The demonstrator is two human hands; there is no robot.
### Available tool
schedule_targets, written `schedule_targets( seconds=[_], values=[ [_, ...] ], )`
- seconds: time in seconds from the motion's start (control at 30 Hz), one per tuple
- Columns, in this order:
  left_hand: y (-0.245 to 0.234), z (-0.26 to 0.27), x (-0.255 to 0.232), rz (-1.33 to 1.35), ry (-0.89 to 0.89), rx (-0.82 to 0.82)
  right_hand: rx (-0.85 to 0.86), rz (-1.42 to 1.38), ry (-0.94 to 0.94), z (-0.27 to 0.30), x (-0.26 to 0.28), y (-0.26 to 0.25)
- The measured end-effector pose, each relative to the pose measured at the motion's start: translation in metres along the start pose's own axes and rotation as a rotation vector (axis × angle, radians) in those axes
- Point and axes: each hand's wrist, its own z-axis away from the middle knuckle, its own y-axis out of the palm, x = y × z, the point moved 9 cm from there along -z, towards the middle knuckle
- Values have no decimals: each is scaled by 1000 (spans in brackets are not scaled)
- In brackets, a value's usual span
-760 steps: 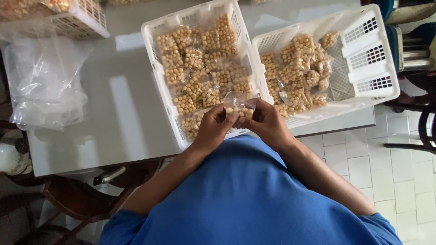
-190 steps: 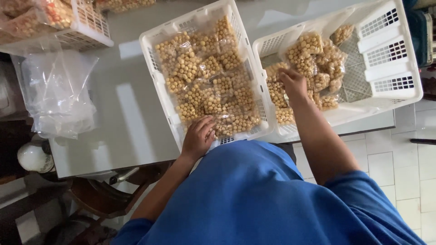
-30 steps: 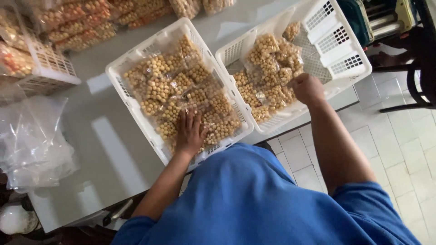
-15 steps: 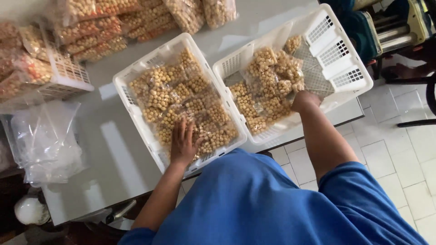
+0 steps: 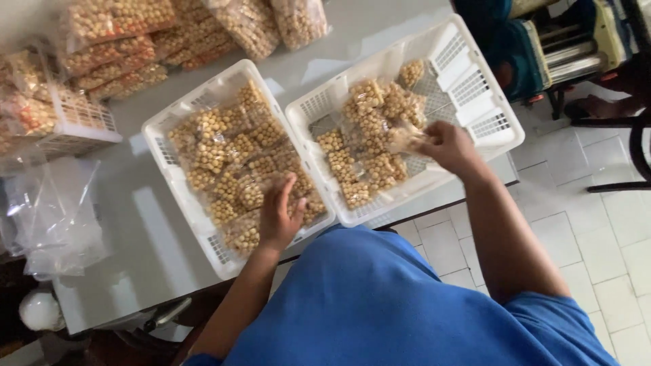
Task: Sorting and arranging small plastic bags filled with food items into white plastic crates on a table.
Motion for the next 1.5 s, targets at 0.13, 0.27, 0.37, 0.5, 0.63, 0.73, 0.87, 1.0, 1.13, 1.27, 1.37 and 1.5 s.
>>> schedule_targets(
  seconds=[0.13, 0.27, 0.37, 0.5, 0.63, 0.73, 0.87, 1.0, 1.13, 1.27, 1.37, 1.5],
  values=[
    [46, -36, -41, 227, -104, 139, -15, -558, -97, 47, 63, 7],
    [75, -65, -83, 674, -459, 303, 43, -813, -265, 79, 112, 27],
    [76, -78, -99, 835, -579, 232, 98, -800, -249, 85, 109, 60],
    [62, -83, -101, 885, -617, 127, 238, -978, -214, 96, 125, 69],
    [40, -68, -100, 828, -655, 91, 270, -925, -250, 83, 120, 71],
    [20, -66, -109, 790, -631, 14, 290, -877, -317, 80, 134, 77],
    [18, -51, -99, 827, -656, -65, 372, -936, -337, 81, 157, 98],
    [6, -38, -92, 713, -737, -39, 423, -876, -306, 98, 185, 94],
    [-16, -40, -100, 682, -775, -62, 445, -496, -308, 76, 144, 130],
    [-4, -36, -96, 813, -759, -46, 403, -511, -269, 82, 136, 126],
    [8, -43, -98, 828, -725, -15, 365, -656, -243, 83, 132, 122],
    [28, -44, -89, 785, -733, 23, 341, -806, -268, 84, 134, 115]
  ],
)
